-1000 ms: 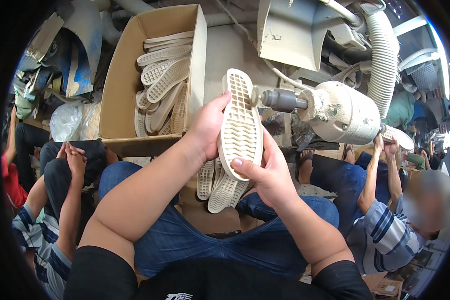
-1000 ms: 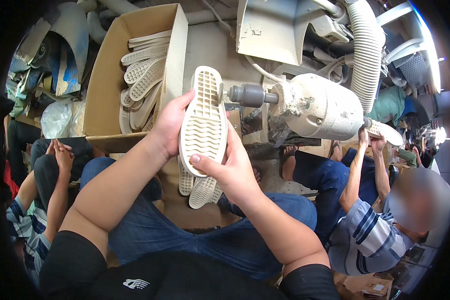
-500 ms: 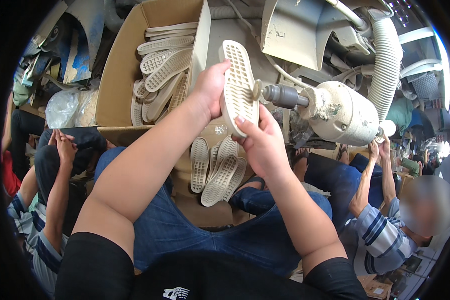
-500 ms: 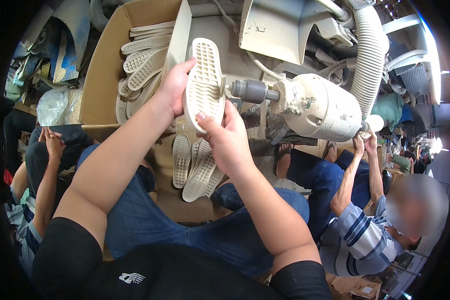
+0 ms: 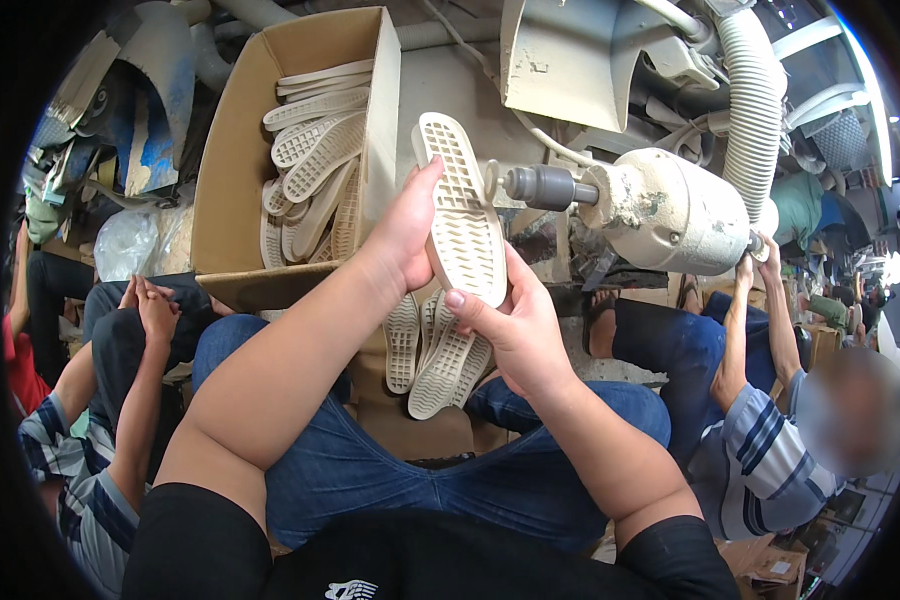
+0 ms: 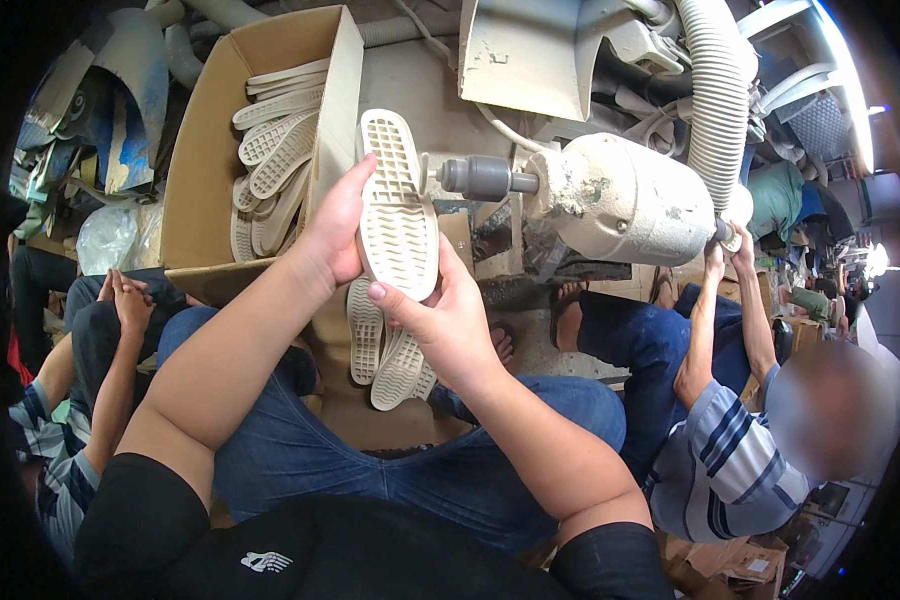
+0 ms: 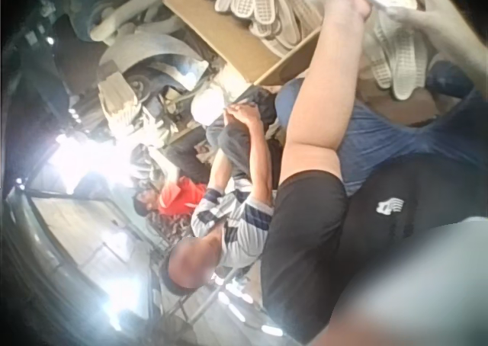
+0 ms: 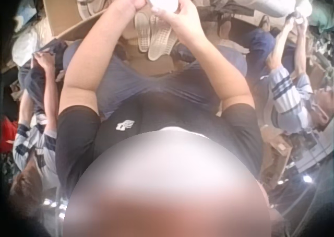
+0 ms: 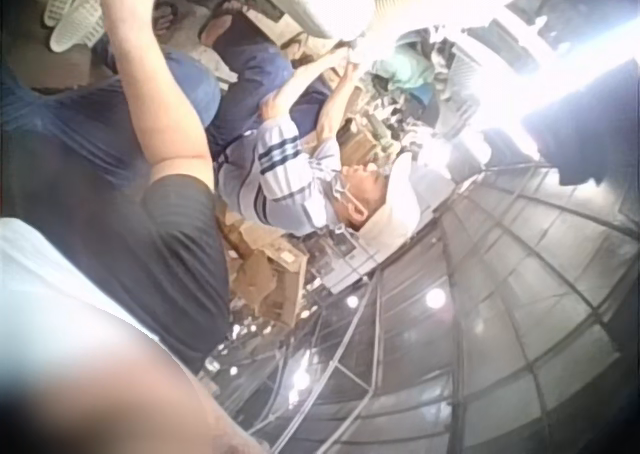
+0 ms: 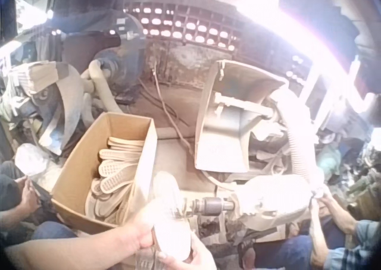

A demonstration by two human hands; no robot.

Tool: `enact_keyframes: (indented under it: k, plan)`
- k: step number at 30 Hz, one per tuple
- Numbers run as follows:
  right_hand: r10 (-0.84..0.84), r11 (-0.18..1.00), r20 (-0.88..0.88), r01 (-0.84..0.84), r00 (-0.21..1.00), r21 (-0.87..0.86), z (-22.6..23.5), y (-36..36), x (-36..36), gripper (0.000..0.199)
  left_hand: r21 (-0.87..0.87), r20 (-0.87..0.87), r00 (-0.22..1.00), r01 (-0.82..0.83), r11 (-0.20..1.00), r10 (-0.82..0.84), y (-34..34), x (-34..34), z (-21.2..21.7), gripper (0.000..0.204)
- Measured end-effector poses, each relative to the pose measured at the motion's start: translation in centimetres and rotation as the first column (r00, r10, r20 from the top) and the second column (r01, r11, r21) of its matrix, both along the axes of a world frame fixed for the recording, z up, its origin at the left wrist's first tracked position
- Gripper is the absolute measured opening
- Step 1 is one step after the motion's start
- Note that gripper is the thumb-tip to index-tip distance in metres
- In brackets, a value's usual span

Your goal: The person sits on the floor and repeatedly presses white shoe soles against a rotating grinding wheel to smooth the edges. They handle the soles one at a time, rotating them to grind different sides, and place finished soles into a nearby cardboard box.

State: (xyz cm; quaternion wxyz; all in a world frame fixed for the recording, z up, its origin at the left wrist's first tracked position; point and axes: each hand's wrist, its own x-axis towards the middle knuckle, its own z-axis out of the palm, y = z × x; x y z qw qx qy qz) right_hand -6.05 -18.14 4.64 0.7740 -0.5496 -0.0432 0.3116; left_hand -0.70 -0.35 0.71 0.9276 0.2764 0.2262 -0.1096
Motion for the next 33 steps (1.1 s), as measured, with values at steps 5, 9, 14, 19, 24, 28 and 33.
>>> enact_keyframes:
  k: [5,9,14,19,24,28,33]
  plan:
    - [0.001,0.997,-0.004,0.000,1.000,0.074,0.0,0.6,0.4,0.079,0.074,0.075,0.997,-0.017,0.997,0.011,0.6,1.1,0.2,0.055]
    - [-0.014,0.997,-0.017,0.015,1.000,0.078,0.0,0.8,0.9,0.076,0.088,0.070,0.997,-0.049,0.995,0.043,1.0,1.8,0.3,0.054]
    - [-0.064,0.994,-0.015,0.065,0.998,0.088,-0.4,1.6,1.9,0.067,0.123,0.147,0.977,-0.173,0.977,0.155,1.5,2.9,0.7,0.042]
    - [-0.095,0.990,0.007,0.094,0.995,0.104,-1.5,2.2,3.2,0.051,0.158,0.145,0.961,-0.258,0.953,0.237,1.7,4.4,0.2,0.047]
    - [-0.147,0.979,-0.054,0.153,0.988,0.133,-2.5,3.1,4.6,0.038,0.106,0.212,0.955,-0.233,0.967,0.207,2.8,6.3,-0.7,0.050]
    - [-0.163,0.980,-0.110,0.173,0.980,0.095,-3.0,3.5,5.5,0.034,0.181,0.246,0.929,-0.323,0.929,0.275,3.2,7.1,-0.9,0.051]
    - [-0.095,0.994,-0.145,0.087,0.985,-0.058,-2.5,2.1,4.5,0.036,0.244,0.149,0.949,-0.308,0.920,0.278,2.1,5.2,-1.3,0.054]
